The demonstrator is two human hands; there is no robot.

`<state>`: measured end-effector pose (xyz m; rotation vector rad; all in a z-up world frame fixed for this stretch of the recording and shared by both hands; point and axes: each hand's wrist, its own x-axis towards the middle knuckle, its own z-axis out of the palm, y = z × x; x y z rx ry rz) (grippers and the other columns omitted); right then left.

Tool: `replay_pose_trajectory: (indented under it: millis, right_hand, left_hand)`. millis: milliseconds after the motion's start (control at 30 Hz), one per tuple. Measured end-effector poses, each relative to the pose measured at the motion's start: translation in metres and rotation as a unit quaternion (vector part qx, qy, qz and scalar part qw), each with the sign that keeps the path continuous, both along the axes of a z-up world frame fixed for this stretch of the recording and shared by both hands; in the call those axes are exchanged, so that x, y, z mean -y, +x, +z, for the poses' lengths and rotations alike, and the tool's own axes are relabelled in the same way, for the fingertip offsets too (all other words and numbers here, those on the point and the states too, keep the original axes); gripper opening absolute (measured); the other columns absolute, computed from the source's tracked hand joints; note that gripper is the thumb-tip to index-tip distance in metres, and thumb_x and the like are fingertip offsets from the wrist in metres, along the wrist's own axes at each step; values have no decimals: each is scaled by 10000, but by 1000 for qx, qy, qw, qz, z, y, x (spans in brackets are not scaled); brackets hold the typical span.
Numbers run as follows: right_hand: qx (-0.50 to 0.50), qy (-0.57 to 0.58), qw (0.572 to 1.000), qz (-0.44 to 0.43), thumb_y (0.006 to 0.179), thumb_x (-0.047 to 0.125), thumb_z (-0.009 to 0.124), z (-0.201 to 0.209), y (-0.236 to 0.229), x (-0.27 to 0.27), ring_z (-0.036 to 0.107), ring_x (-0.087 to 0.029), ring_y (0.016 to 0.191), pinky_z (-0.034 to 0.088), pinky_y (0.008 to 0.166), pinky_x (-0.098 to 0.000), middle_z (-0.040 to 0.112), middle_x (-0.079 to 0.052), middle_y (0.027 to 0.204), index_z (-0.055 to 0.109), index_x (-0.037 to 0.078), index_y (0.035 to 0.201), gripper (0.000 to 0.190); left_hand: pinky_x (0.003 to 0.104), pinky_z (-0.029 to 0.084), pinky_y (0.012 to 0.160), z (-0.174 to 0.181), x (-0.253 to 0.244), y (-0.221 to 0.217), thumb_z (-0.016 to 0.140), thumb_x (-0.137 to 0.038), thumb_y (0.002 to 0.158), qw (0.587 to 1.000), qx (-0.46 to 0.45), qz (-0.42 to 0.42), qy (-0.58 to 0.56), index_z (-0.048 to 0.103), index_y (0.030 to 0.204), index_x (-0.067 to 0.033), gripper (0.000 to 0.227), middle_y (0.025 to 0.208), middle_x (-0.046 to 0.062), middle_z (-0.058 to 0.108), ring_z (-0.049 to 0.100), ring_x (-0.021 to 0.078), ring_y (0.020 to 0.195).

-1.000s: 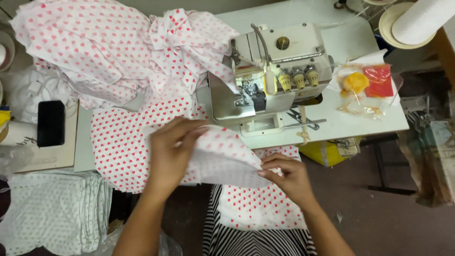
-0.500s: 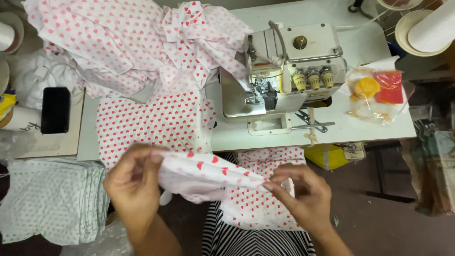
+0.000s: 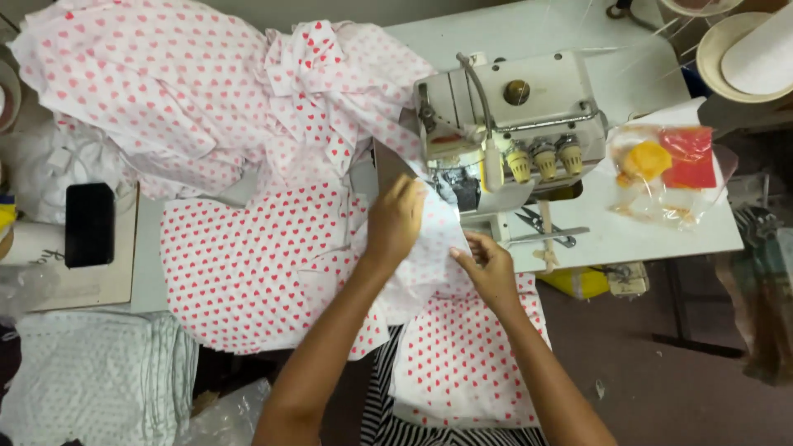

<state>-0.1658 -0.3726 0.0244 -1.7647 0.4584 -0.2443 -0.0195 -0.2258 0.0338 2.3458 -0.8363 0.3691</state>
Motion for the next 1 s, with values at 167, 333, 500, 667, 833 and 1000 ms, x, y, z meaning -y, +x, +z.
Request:
replay_pose_trajectory:
  millis: [167,333,500,667,833,1000]
  right_hand:
    - [-10,115,992,-43,917,167,786,1,1,4,585,-96,650,545,666,-290,708,-43,674,814,59,989,132]
    - [5,71,994,-80,929,196,787,1,-7,26,501,-84,647,449,625,-245,604,-4,649,801,68,999,146]
    - [-32,112,992,-41,908,162,800,-44,-15,-1,544,-83,607,482,591,-257,652,-19,600,829,78,906,89]
    - [19,118,992,-37,934,147,771,-30,24,-13,516,-59,587,450,557,-234,603,18,573,806,79,860,106]
    - [17,154,987,-48,920,134,759,-24,30,-10,532,-69,588,465,562,-217,613,4,580,801,62,890,89]
    - [-21,141,988,-63,907,146,789,-20,-4,-19,527,-73,588,463,568,-228,633,-18,584,799,59,858,100]
  left_hand:
    - [491,424,1104,3,14,-39,584,-232,1046,994,88,-39,-47,681,1280,-77,298,1375,194,639,572,378,1330]
    - [473,430,1109,-6,30,-42,553,-196,1056,991,100,-15,-91,660,1214,-18,261,1383,241,629,576,366,1343]
    - [447,515,1000,-41,3,22,553,-85,1028,989,26,-52,-139,667,1199,-6,221,1217,203,709,685,364,1136]
    - [470,508,1009,1,-20,41,709,-216,986,988,56,11,-142,617,1262,-66,328,1181,143,698,676,341,1108]
    - [609,458,1048,66,-69,-57,733,-570,880,912,-391,38,114,508,1388,49,832,1326,318,613,592,494,1249]
    - [536,443,1043,62,-100,-43,573,-85,971,978,14,169,120,568,1398,-22,431,1275,237,649,622,436,1173]
